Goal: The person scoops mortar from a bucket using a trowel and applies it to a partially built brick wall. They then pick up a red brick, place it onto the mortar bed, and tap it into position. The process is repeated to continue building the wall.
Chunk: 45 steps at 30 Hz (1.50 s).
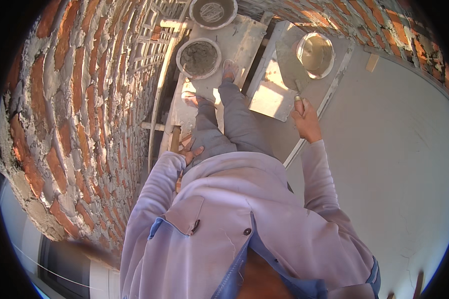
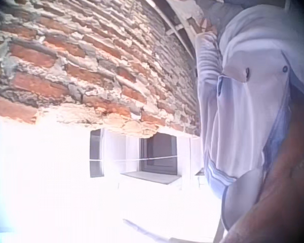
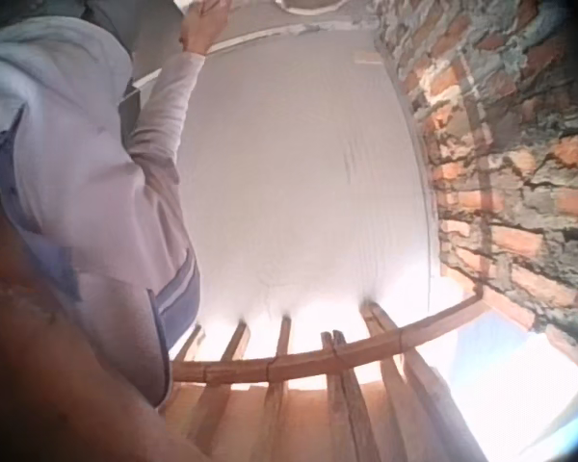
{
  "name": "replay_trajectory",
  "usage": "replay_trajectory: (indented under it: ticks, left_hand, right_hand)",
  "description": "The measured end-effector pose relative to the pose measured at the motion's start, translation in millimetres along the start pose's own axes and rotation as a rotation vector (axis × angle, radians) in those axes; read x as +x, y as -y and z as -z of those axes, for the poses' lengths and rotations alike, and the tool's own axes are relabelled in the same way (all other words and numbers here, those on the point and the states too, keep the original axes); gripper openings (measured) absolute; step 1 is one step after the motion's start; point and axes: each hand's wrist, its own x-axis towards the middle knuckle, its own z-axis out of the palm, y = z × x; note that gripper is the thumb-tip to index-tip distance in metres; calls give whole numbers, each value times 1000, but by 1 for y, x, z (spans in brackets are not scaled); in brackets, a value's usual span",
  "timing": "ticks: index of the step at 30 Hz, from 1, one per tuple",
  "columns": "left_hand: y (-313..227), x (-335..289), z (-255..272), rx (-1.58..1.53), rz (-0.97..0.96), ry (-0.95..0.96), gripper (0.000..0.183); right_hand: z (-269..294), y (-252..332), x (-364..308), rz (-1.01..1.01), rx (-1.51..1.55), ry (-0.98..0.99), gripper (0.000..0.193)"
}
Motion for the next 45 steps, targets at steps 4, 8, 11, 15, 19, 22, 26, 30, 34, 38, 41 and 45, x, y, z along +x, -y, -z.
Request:
replay_trajectory:
  ticks: [4,8,11,15,19,22,26,30,34,38,41,45]
  left_hand:
    - [19,6,-16,-251,31,-137,79]
    - [62,-9,-75,-610,78,-303,76]
    - [88,-9,-136,-908,120,-428,74]
    - [115,35,-214,-1258,151,-600,66]
    - [171,118,-338,-2138,135,-666,54]
    - [140,132,-346,-2220,56,-837,51]
    - [66,103,-352,-1977,60,-1285,56]
    - [-14,128,-349,-2156,229,-1489,55]
    - [-65,160,-345,-2453,330,-1345,51]
    - [-70,166,-334,-2672,401,-1344,49]
    - [-35,225,-342,-2554,585,-1701,48]
    - [13,155,-327,-2592,609,-1604,59]
  right_hand:
    - [-41,36,28,-238,126,426,39]
    - [-46,103,60,275,-494,582,58]
    - [-51,176,66,582,-795,597,44]
    - [-88,231,70,944,-930,587,40]
    - [-135,289,30,1294,-965,774,41]
    - [-186,302,-6,1360,-981,1019,40]
    - [-250,303,-51,1716,-809,1346,40]
    - [-280,306,-119,1395,-1053,1366,35]
    - [-298,299,-157,1084,-849,1621,25]
    - [-300,295,-199,947,-762,1789,27]
    - [-311,287,-231,919,-859,1773,31]
    - [-346,272,-247,855,-808,1721,39]
